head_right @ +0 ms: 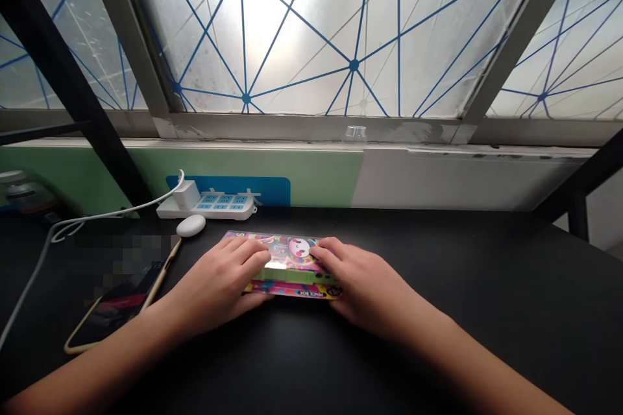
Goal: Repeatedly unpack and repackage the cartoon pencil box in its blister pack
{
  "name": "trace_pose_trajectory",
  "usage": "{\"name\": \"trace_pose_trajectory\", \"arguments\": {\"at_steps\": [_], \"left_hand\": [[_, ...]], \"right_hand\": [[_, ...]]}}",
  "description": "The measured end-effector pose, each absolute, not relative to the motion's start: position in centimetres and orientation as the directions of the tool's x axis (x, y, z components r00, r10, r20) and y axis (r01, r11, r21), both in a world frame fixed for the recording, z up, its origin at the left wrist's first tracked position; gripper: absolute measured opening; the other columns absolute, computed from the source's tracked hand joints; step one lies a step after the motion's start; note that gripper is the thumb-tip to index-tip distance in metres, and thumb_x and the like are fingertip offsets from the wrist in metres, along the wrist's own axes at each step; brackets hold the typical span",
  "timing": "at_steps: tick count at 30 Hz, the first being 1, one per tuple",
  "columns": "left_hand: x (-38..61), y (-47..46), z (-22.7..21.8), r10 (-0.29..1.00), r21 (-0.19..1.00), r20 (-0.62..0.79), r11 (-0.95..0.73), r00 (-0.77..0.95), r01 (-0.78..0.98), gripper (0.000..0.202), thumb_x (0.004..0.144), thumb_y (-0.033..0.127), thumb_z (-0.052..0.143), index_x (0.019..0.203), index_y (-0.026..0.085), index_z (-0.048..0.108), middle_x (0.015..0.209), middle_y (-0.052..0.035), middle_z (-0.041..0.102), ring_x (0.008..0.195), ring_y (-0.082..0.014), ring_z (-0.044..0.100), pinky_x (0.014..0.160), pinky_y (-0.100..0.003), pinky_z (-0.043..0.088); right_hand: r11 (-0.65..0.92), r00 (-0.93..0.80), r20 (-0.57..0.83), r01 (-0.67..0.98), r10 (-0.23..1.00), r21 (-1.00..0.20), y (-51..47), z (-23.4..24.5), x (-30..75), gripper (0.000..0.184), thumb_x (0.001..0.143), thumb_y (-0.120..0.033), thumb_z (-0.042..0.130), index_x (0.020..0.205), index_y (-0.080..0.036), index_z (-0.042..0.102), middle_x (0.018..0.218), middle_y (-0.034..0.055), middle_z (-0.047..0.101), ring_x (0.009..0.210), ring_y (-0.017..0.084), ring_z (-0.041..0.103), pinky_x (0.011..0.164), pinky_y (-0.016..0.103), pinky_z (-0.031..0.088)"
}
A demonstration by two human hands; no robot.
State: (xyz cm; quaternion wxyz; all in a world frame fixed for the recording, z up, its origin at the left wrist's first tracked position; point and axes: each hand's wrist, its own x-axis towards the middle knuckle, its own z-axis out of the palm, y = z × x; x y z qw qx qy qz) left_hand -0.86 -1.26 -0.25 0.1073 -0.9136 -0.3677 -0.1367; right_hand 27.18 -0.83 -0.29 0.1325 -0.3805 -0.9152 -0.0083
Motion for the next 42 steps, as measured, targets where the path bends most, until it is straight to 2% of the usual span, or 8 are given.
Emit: {"name": "trace_pose_trajectory", "arguments": {"at_steps": [6, 12, 20, 24, 27, 33, 37, 42], "left_hand": [[-1.2, -0.8, -0.6, 0.684, 0.008, 0.360, -0.682, 0.634, 0.731, 0.044, 0.097, 0.053, 0.054, 0.125, 0.019, 0.057, 0.119, -0.0135, 0.065, 0.101, -0.0319, 0.060, 0.087, -0.048, 0.050], [-2.3, 0.3, -1.8, 0.809, 0.082, 0.284, -0.556, 0.515, 0.827, 0.072, 0.090, 0.070, 0.054, 0.139, 0.017, 0.052, 0.146, -0.0197, 0.053, 0.135, -0.0421, 0.044, 0.108, -0.062, 0.035], [-1.8, -0.4, -1.4, 0.832, 0.173, 0.256, -0.540, 0.492, 0.824, 0.066, 0.084, 0.049, 0.070, 0.140, 0.020, 0.050, 0.136, -0.0166, 0.056, 0.125, -0.0366, 0.050, 0.105, -0.055, 0.042], [-1.5, -0.8, -1.0, 0.788, 0.091, 0.349, -0.567, 0.507, 0.818, 0.073, 0.078, 0.039, 0.078, 0.142, 0.022, 0.048, 0.137, -0.0173, 0.052, 0.127, -0.0382, 0.046, 0.109, -0.061, 0.037], [-1.1, -1.1, -0.9, 0.700, -0.017, 0.491, -0.586, 0.518, 0.810, 0.078, 0.075, 0.036, 0.084, 0.143, 0.023, 0.048, 0.134, -0.0168, 0.050, 0.126, -0.0372, 0.046, 0.114, -0.063, 0.029], [-0.8, -1.3, -1.3, 0.568, -0.161, 0.593, -0.611, 0.571, 0.775, 0.101, 0.067, 0.064, 0.084, 0.149, 0.022, 0.042, 0.129, -0.0167, 0.053, 0.123, -0.0366, 0.049, 0.117, -0.065, 0.021], [-1.2, -1.3, -0.5, 0.517, -0.165, 0.666, -0.602, 0.538, 0.781, 0.082, 0.086, 0.065, 0.065, 0.149, 0.017, 0.044, 0.129, -0.0191, 0.057, 0.123, -0.0364, 0.052, 0.117, -0.066, 0.020], [-1.7, -1.5, 1.1, 0.557, -0.182, 0.634, -0.567, 0.537, 0.803, 0.044, 0.093, 0.046, 0.066, 0.126, 0.019, 0.061, 0.135, -0.0174, 0.062, 0.127, -0.0379, 0.054, 0.117, -0.070, 0.011]], "right_hand": [[0.726, -0.703, 0.181, 0.671, 0.688, -0.151, -0.7, 0.1, 27.8, 0.075, 0.072, -0.011, 0.059, 0.144, -0.025, 0.045, 0.139, 0.0108, 0.057, 0.112, 0.028, 0.065, 0.091, 0.039, 0.055], [0.676, -0.676, 0.085, 0.705, 0.732, -0.214, -0.9, 1.6, 28.1, 0.052, 0.085, -0.032, 0.067, 0.136, -0.028, 0.056, 0.135, 0.0094, 0.059, 0.106, 0.028, 0.067, 0.090, 0.039, 0.055], [0.604, -0.581, 0.167, 0.766, 0.797, -0.220, 0.0, 0.7, 28.0, 0.052, 0.093, -0.055, 0.058, 0.136, -0.026, 0.056, 0.147, 0.0139, 0.051, 0.131, 0.034, 0.051, 0.105, 0.051, 0.047], [0.565, -0.517, 0.247, 0.801, 0.820, -0.199, 1.0, -0.6, 28.3, 0.082, 0.088, -0.067, 0.059, 0.151, -0.021, 0.035, 0.162, 0.0194, 0.030, 0.150, 0.038, 0.023, 0.118, 0.063, 0.027], [0.572, -0.506, 0.306, 0.799, 0.806, -0.185, 1.5, -0.9, 28.7, 0.089, 0.085, -0.068, 0.063, 0.153, -0.021, 0.027, 0.156, 0.0205, 0.038, 0.145, 0.038, 0.033, 0.118, 0.067, 0.021], [0.617, -0.470, 0.555, 0.780, 0.687, -0.102, 1.6, -0.1, 29.1, 0.089, 0.070, -0.061, 0.081, 0.141, -0.023, 0.043, 0.129, 0.0164, 0.056, 0.120, 0.037, 0.052, 0.103, 0.056, 0.044], [0.638, -0.504, 0.616, 0.770, 0.605, 0.004, 0.7, 0.4, 28.6, 0.088, 0.066, -0.059, 0.086, 0.136, -0.020, 0.050, 0.116, 0.0146, 0.058, 0.106, 0.035, 0.056, 0.092, 0.051, 0.049], [0.731, -0.612, 0.664, 0.667, 0.429, 0.142, -0.1, 0.4, 28.0, 0.036, 0.088, -0.036, 0.074, 0.115, -0.018, 0.056, 0.099, 0.0092, 0.066, 0.087, 0.024, 0.061, 0.084, 0.041, 0.049]]}}
